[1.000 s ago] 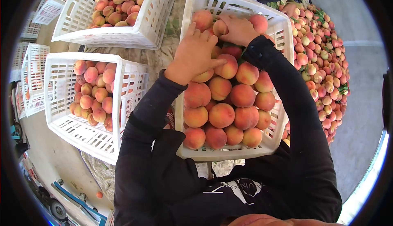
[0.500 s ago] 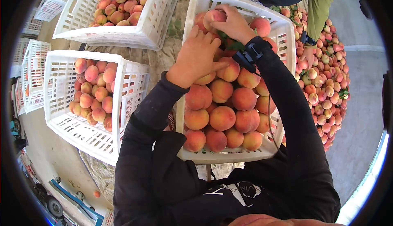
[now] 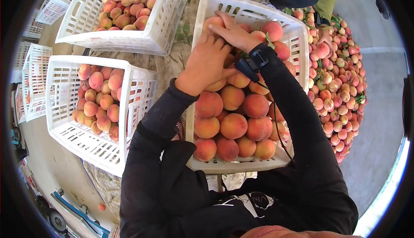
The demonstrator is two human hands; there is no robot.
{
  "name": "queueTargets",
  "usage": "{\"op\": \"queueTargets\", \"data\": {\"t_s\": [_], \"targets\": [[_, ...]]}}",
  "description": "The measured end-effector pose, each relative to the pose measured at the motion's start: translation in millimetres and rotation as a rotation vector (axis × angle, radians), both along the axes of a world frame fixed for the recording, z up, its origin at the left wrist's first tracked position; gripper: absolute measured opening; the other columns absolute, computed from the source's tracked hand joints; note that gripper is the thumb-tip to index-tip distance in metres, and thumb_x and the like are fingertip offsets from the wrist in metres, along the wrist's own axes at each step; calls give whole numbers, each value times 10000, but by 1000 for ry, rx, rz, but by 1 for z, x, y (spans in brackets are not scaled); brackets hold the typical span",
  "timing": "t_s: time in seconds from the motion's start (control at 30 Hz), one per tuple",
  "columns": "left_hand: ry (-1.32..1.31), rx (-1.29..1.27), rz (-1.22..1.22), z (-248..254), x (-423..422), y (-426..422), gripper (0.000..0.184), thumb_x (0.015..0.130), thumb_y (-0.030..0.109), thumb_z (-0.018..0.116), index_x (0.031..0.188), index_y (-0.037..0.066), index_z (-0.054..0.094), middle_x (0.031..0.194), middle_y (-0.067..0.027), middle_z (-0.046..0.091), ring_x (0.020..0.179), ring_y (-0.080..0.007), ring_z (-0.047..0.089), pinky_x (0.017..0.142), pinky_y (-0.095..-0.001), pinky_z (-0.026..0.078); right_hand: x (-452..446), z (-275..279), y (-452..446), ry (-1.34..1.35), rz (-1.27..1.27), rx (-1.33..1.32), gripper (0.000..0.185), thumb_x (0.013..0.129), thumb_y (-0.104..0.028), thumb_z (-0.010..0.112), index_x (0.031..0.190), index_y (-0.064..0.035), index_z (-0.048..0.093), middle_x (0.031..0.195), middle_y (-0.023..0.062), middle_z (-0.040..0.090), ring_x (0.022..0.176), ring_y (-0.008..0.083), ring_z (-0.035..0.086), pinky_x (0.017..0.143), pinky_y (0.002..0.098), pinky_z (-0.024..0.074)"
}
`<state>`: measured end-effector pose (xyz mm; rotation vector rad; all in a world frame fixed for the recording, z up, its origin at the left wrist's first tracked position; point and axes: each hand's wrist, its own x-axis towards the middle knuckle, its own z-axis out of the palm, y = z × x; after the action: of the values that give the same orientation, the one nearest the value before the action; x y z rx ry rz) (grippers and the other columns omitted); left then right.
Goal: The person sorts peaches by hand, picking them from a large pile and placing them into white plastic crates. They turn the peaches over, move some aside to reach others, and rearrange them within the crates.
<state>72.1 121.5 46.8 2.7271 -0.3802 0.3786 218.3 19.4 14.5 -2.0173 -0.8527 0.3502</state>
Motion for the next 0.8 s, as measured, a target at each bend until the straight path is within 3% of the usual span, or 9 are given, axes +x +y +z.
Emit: {"op": "queueTargets", "data": {"t_s": [0.07, 0.1, 0.17, 0.27, 0.4, 0.5, 0.6, 0.7, 0.8], "targets": [[-51, 28, -2, 1, -5, -1, 522, 742, 469, 732, 977, 7, 667, 1078, -158, 598, 1181, -355, 493, 1083, -468, 341, -4, -7, -2, 124, 47, -57, 620, 996, -445, 449, 1446, -24, 385, 1438, 191, 435, 1317, 315, 425, 1133, 371, 302], [-49, 27, -2, 1, -8, -1, 522, 742, 469, 732, 977, 7, 667, 1078, -158, 598, 1181, -355, 493, 1083, -468, 341, -9, 4, -2, 127, 47, -57, 620, 996, -445, 449, 1446, -24, 385, 1438, 191, 435, 1317, 315, 425, 1133, 371, 302], [11, -7, -24, 6, -10, 0, 517, 738, 450, 733, 1005, 10, 678, 1223, -155, 560, 1280, -367, 419, 1120, -494, 302, -12, 28, -3, 827, -36, 93, 567, 1044, -408, 378, 1496, -69, 340, 1517, 117, 370, 1423, 231, 304, 1169, 346, 236], [-128, 90, -43, 9, 2, 2, 544, 731, 447, 739, 1050, 10, 688, 1344, -151, 512, 1325, -364, 387, 1133, -510, 281, -9, 23, -3, 973, -10, 243, 560, 1050, -427, 351, 1499, -91, 356, 1485, 87, 413, 1363, 217, 381, 1132, 325, 290], [-46, 102, -95, 1, 15, 11, 578, 731, 461, 737, 1097, 16, 693, 1388, -159, 494, 1375, -355, 344, 1146, -515, 257, 8, 5, -9, 927, 58, 231, 557, 1040, -441, 369, 1483, -106, 397, 1440, 95, 467, 1283, 218, 456, 1068, 315, 367], [-57, 103, -112, 4, 15, 12, 590, 740, 480, 727, 1097, 10, 697, 1381, -156, 502, 1388, -340, 337, 1157, -511, 238, -14, 37, -25, 864, -12, 84, 526, 980, -480, 475, 1299, -72, 564, 1230, 95, 607, 1147, 225, 523, 997, 375, 396], [-75, 66, -109, 5, 16, 9, 578, 766, 488, 713, 1093, 11, 702, 1393, -150, 499, 1400, -329, 328, 1167, -513, 216, -16, 53, -68, 335, -47, -249, 628, 957, -392, 573, 1468, -70, 405, 1315, 145, 553, 1204, 242, 519, 972, 307, 445], [-55, 133, -85, 7, 15, 8, 576, 778, 496, 710, 1088, 10, 703, 1413, -152, 486, 1405, -328, 322, 1168, -515, 211, -37, 110, -128, 215, 46, -181, 636, 956, -336, 596, 1469, -34, 371, 1418, 166, 485, 1321, 246, 464, 1088, 342, 387], [13, 156, -63, 12, 15, 7, 583, 787, 500, 710, 1118, 20, 698, 1440, -151, 463, 1415, -321, 311, 1170, -515, 208, -47, 129, -197, 291, -115, -89, 603, 983, -307, 563, 1480, -36, 353, 1428, 148, 469, 1277, 235, 501, 1074, 351, 399]]}}
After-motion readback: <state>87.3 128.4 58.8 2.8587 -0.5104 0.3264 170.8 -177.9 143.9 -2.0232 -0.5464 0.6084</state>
